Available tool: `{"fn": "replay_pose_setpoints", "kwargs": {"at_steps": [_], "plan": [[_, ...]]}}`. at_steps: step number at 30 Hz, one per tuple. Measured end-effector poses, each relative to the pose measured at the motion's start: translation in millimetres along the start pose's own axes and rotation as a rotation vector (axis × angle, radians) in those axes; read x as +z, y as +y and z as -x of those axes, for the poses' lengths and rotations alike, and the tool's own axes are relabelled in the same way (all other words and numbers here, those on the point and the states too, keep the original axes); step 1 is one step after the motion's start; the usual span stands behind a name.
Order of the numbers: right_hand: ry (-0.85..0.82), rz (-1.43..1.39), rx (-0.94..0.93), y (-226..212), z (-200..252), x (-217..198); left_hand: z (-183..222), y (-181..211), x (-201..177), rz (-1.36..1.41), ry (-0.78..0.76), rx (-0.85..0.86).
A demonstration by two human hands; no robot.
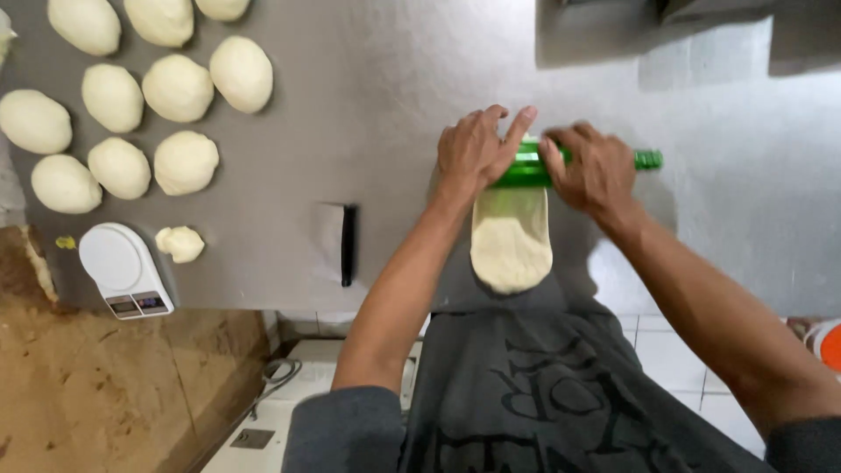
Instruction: Flattening dough balls using a glass bottle as a rolling pin and shaping them into loaves to place in metal tins.
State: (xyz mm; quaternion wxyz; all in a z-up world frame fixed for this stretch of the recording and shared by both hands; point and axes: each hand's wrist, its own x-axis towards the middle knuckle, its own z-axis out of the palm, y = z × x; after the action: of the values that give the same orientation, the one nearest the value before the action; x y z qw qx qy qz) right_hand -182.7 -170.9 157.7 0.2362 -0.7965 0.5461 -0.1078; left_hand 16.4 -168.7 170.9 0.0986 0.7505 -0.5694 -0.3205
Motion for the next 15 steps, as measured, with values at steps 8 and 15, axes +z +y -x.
{"fn": "replay_pose_setpoints", "kwargs": {"at_steps": [8,15], "plan": [[0.095,0.189,-0.200,3.0,185.1,32.7,156.2,-41.1,81.0,-0.043,0.167,0.395],[-0.230,0.067,-0.078,-21.6,200.9,9.4,244.3,-75.0,97.6,0.161,0.140,0.531]]}}
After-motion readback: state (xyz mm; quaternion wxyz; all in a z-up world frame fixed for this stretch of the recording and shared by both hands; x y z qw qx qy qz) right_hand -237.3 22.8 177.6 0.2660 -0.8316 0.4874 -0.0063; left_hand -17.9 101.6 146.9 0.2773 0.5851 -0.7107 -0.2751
